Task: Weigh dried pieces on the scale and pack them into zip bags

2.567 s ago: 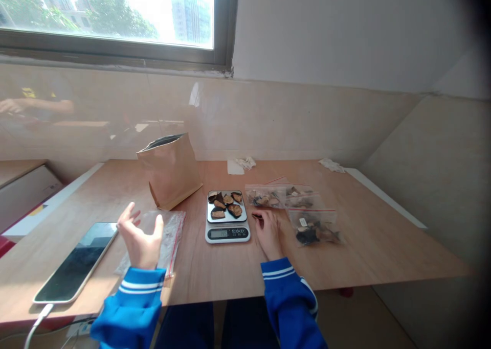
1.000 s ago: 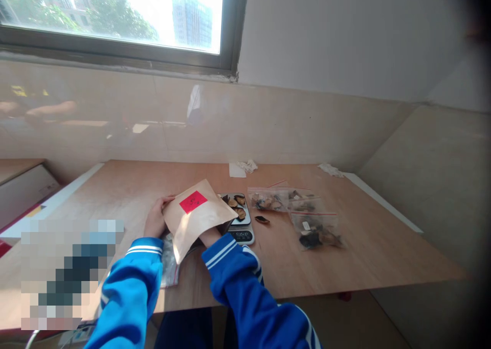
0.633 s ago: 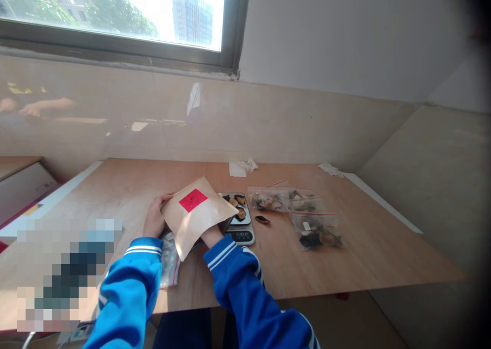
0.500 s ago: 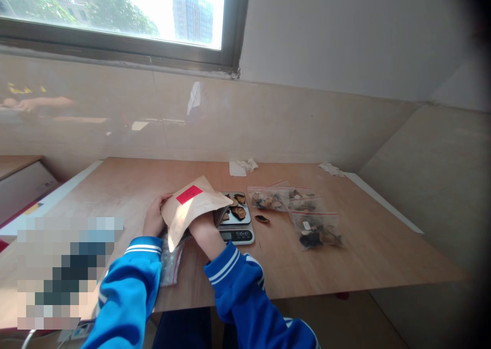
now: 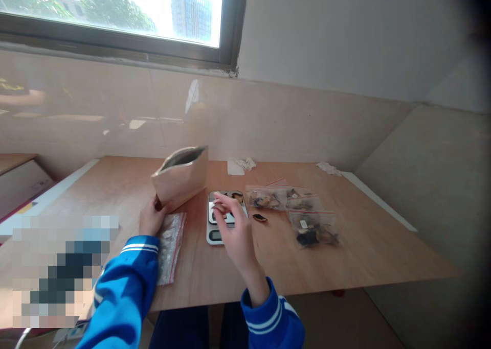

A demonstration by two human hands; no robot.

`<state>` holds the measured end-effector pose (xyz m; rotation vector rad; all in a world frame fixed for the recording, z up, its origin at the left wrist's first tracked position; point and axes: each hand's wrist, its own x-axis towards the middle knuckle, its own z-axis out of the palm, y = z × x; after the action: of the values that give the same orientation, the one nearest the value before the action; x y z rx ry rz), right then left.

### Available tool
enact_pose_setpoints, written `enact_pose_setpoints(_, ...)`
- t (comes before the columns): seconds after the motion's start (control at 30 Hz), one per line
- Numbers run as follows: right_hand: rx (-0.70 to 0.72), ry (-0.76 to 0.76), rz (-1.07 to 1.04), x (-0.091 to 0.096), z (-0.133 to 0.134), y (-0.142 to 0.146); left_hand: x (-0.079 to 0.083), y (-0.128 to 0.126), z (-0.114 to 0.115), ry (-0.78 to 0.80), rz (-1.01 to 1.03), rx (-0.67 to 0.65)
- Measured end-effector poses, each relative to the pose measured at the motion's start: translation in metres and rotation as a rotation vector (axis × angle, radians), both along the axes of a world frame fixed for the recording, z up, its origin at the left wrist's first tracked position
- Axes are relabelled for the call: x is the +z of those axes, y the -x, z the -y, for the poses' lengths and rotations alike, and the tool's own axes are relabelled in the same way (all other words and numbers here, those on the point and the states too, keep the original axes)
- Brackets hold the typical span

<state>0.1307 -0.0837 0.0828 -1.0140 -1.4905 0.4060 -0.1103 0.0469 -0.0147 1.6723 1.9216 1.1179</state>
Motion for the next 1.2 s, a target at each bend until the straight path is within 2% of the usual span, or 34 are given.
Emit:
enact_pose_setpoints(0.07, -0.067, 0.113, -0.108, -0.021, -0.003, -0.016, -0.002, 0.001, -0.002, 0.033, -0.025, 0.023)
enact_pose_setpoints(0.17, -0.104, 0.24, -0.129, -0.048, -0.009, -0.035, -0.002, 0.002, -0.003, 0.074, -0.06, 0.055)
enact_pose_setpoints(0.33, -0.114, 0.27, -0.048, -0.071, -0.021, -0.047, -0.003, 0.003, -0.003, 0.055, -0.092, 0.004)
enact_pose_setpoints(0.47, -0.08, 0.221, 0.006, -0.075, -0.031, -0.044, -0.005, 0.005, -0.004, 0.037, -0.119, -0.016)
enact_pose_setpoints(0.67, -0.122, 0.158, 0.007, -0.078, -0.035, -0.04, -0.006, 0.005, -0.004, 0.023, -0.113, -0.02)
enact_pose_setpoints(0.9, -0.253, 0.098, -0.054, -0.09, -0.034, -0.041, -0.007, 0.005, -0.005, 0.02, -0.168, -0.014)
enact_pose_setpoints(1.2, -0.221, 0.044, 0.128, -0.085, -0.029, -0.042, -0.006, 0.005, -0.004, 0.02, -0.206, -0.009)
